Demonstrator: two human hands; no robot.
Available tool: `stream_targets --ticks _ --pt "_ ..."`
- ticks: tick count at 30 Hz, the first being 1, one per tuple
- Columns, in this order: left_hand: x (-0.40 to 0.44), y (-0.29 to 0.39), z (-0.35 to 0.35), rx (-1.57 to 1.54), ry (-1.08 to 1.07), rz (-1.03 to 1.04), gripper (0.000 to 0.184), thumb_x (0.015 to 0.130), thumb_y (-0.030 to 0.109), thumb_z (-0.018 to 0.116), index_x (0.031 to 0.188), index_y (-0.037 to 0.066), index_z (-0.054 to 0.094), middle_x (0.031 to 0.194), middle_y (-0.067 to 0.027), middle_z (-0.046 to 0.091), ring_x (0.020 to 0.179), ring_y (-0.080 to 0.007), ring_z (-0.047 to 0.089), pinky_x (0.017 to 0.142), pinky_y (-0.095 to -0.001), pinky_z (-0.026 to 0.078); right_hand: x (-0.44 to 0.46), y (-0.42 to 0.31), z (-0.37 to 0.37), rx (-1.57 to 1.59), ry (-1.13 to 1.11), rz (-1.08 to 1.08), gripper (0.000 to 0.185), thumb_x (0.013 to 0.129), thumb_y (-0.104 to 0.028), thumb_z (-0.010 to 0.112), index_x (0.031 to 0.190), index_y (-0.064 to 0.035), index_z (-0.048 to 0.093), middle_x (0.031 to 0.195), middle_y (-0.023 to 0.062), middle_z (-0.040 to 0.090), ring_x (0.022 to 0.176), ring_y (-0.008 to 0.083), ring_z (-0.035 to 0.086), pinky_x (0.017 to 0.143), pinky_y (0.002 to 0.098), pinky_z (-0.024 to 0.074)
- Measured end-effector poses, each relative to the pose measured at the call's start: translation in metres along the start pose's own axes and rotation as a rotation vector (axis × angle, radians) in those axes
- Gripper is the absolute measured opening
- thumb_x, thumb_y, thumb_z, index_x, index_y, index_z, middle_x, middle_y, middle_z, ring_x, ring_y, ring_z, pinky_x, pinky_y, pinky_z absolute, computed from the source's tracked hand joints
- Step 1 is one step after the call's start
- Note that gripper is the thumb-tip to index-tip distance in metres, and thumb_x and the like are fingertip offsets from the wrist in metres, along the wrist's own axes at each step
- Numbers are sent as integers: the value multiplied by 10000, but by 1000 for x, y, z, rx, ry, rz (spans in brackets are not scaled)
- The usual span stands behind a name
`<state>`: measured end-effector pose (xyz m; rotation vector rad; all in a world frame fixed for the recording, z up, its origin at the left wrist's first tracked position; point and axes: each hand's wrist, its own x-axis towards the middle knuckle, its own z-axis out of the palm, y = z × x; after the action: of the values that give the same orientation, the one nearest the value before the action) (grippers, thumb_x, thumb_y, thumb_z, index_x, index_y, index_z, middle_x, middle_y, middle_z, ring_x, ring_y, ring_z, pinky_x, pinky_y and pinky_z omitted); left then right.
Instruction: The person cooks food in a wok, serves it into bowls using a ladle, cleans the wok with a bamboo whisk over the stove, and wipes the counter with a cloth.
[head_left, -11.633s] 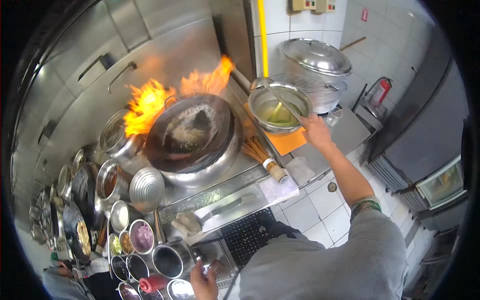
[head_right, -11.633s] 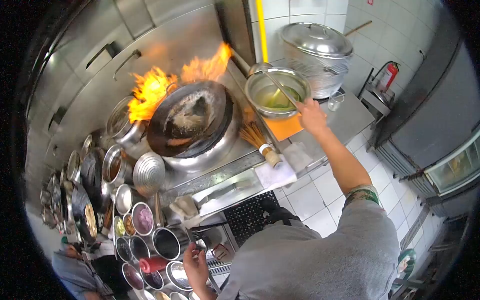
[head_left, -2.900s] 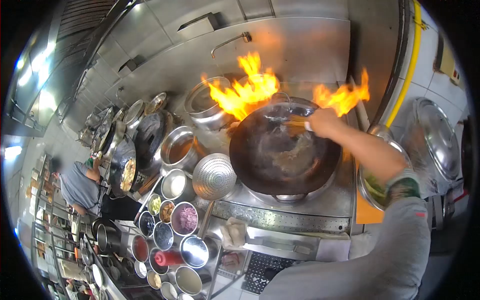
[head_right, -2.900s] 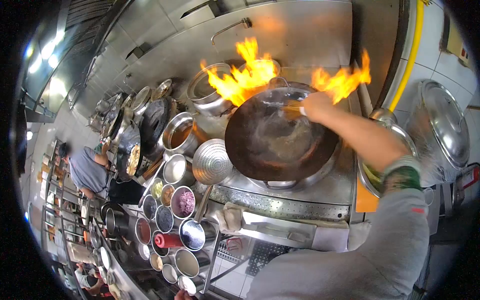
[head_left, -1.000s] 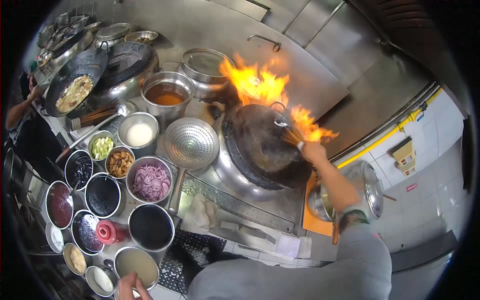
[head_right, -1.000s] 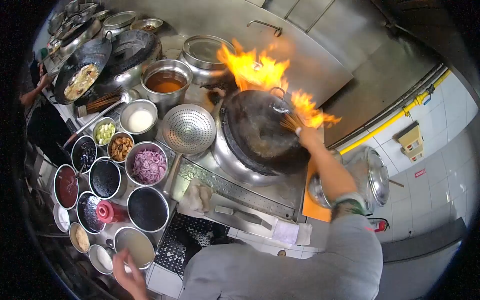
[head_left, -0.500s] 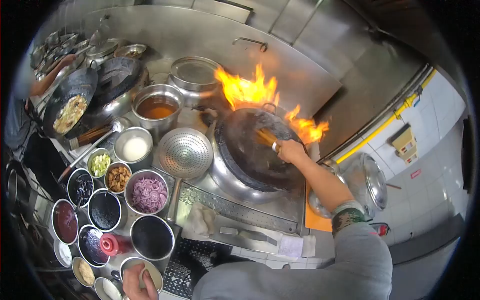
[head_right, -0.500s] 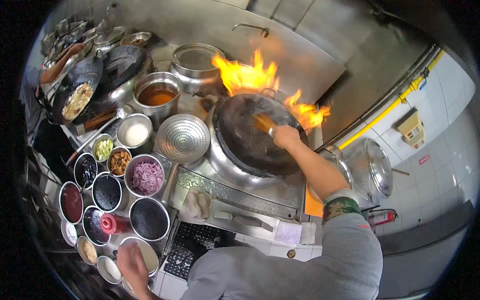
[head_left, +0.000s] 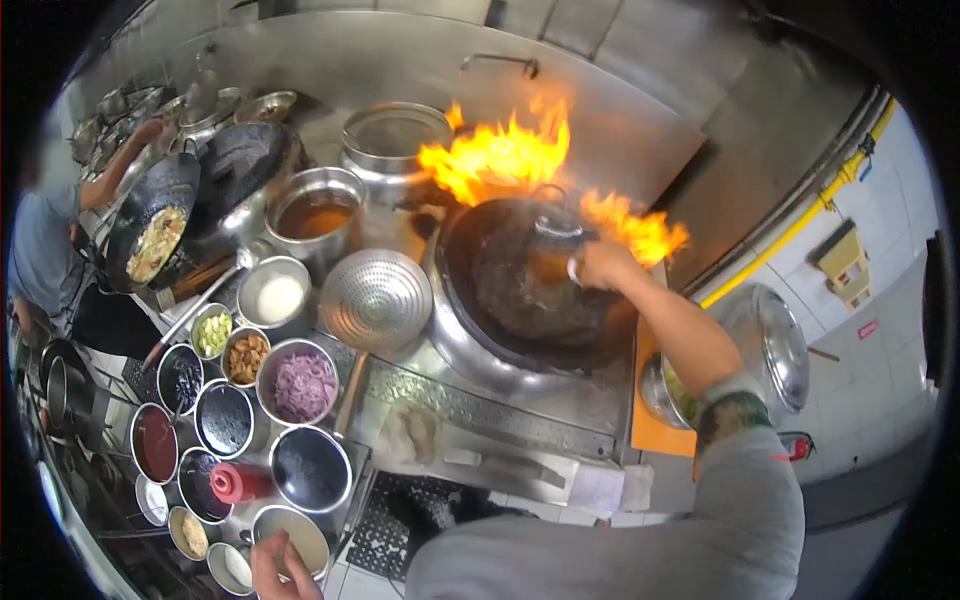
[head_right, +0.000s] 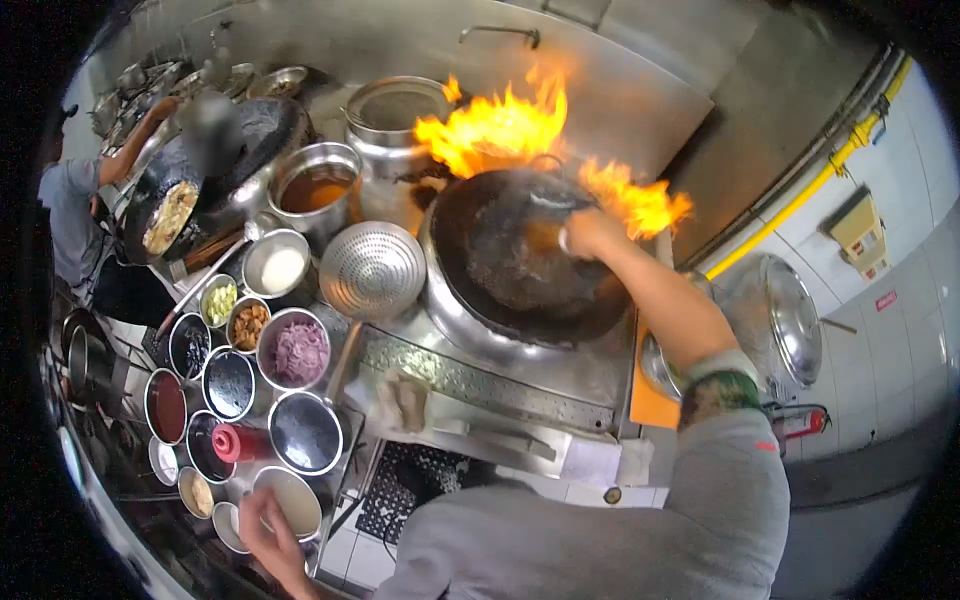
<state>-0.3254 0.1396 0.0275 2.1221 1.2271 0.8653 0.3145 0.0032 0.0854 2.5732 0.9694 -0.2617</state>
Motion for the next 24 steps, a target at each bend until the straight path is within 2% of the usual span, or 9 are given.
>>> stream_targets --ticks 5,8,9,12,16,17,18,21,24 --pt "-10 9 7 50 10 189 129 945 53 616 1008 -47 669 928 -157 691 871 -302 655 831 -397 497 -22 6 6 -46 -48 -165 276 824 -213 644 979 -21 768 1062 214 739 983 387 723 867 479 566" --pt "-21 -3 6 -10 68 -75 117 933 33 617 1000 -45 672 921 -151 688 851 -294 647 815 -392 494 -11 15 10 56 -113 -70 270 828 -207 640 983 -24 763 1061 213 739 1003 389 717 876 479 563" --pt "-19 4 13 2 68 -16 107 928 24 624 991 -47 672 908 -143 682 832 -279 634 799 -373 487 -1 8 26 173 142 65 291 834 -208 635 1051 -54 753 1087 207 734 1030 378 710 886 466 563" --pt "0 32 34 -72 -50 152 104 940 25 619 987 -47 677 900 -136 679 817 -269 627 784 -352 484 0 -10 37 105 107 98 324 840 -215 635 1132 -114 735 1133 196 726 1057 368 703 893 454 563" --pt "-35 -17 26 -77 87 -20 110 937 31 622 990 -39 688 901 -131 683 821 -259 633 788 -349 490 -68 54 60 263 88 -273 369 855 -289 638 1206 -207 716 1123 128 741 1038 331 703 910 463 543" --pt "-41 -21 15 -29 55 -128 114 926 45 641 990 -38 688 908 -131 681 822 -254 632 791 -349 495 -75 63 45 251 -51 -118 363 863 -270 633 1212 -203 708 1103 126 745 1024 330 706 898 461 546" --pt "-37 -19 15 14 65 -83 113 925 47 642 987 -36 687 906 -130 679 818 -253 630 786 -349 495 -78 74 33 237 -192 43 357 872 -251 628 1218 -199 699 1083 125 748 1011 330 710 886 460 548" --pt "-16 4 32 33 13 62 96 915 43 636 971 -25 677 899 -141 676 827 -263 637 779 -363 495 -25 53 60 217 208 193 328 877 -196 598 1197 -171 663 967 203 732 921 383 722 785 514 570" --pt "15 54 62 9 -91 331 93 864 -25 635 948 -7 667 888 -165 676 814 -307 656 755 -388 498 -39 -8 62 375 136 78 333 892 -188 599 1216 -140 659 1070 205 730 1012 389 710 857 537 557"
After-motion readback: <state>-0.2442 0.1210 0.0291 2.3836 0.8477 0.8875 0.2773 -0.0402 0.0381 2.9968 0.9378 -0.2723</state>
